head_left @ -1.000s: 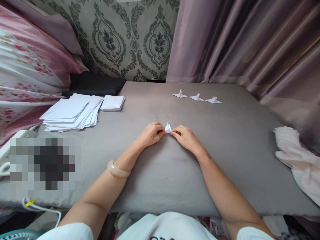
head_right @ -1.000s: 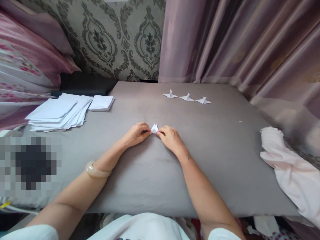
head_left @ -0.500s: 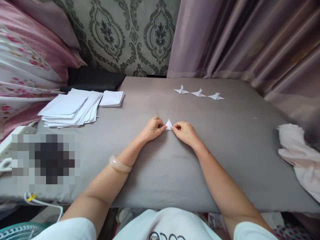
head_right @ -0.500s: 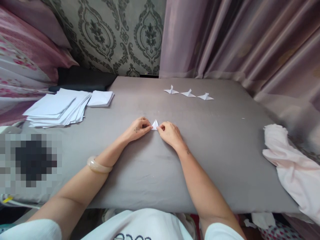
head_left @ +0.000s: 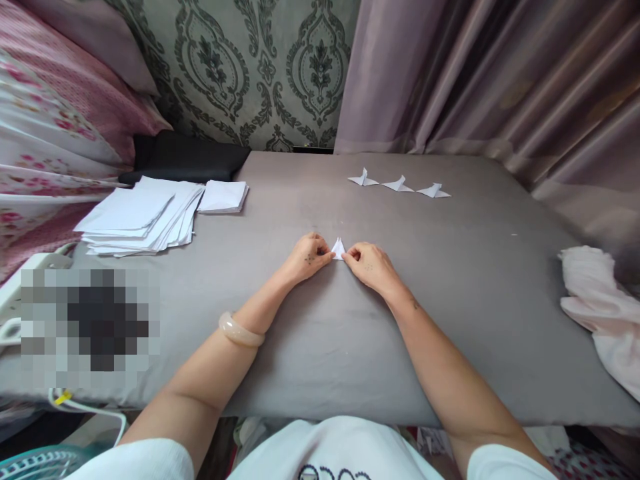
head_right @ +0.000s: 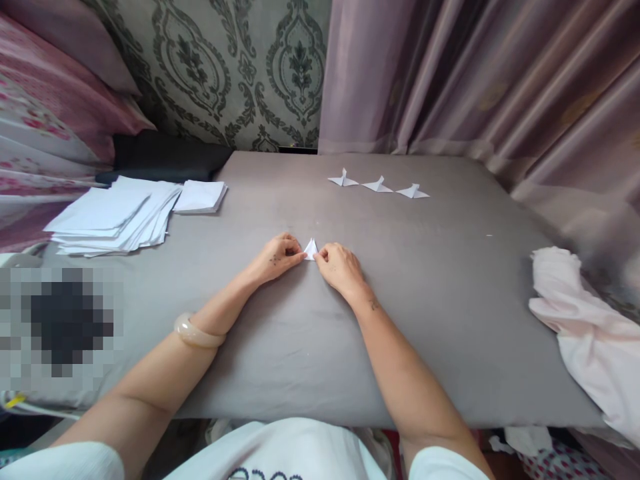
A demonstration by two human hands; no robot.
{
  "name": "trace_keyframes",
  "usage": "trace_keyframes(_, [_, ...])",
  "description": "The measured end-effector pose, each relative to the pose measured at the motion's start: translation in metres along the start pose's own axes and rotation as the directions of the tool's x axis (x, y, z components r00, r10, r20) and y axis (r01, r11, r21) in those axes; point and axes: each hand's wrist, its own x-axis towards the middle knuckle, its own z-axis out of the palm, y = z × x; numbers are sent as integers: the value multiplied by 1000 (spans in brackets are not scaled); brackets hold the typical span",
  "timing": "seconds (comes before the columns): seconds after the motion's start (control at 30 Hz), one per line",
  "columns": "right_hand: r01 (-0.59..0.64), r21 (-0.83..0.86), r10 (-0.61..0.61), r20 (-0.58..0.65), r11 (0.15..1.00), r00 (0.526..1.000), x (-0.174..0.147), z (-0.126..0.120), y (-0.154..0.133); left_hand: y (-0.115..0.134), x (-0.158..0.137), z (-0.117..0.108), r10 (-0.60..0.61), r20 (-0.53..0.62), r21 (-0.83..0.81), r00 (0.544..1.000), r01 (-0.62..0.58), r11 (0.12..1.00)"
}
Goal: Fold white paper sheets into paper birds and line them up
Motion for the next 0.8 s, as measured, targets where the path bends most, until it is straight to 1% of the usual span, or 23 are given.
trace_keyframes(0.3, [11,-26,-12,-11,1000,1000,-1,1,0,-4,1,4,20,-21,28,1000,-20,999])
trace_keyframes(0.5, [13,-52,-12,23,999,1000,-2,-2,-3,-7,1,6,22,-17,81,1000,-21,996])
trace_keyframes(0.57, [24,-59,-23,16,998,1000,-2,-3,-3,-7,0,6,74,-28,135,997,-70,988])
trace_keyframes(0.67, [44,-53,-45,-6,998,999,-2,-3,-1,-5,-2,7,189,-33,253,981,-175,952])
trace_keyframes(0.73, [60,-36,-60,-8,998,998,-1,-3,1,-3,-3,8,260,4,301,966,-249,921])
trace_keyframes(0.8, [66,-7,-66,-6,998,998,0,-3,4,-1,-3,8,321,60,308,945,-323,895])
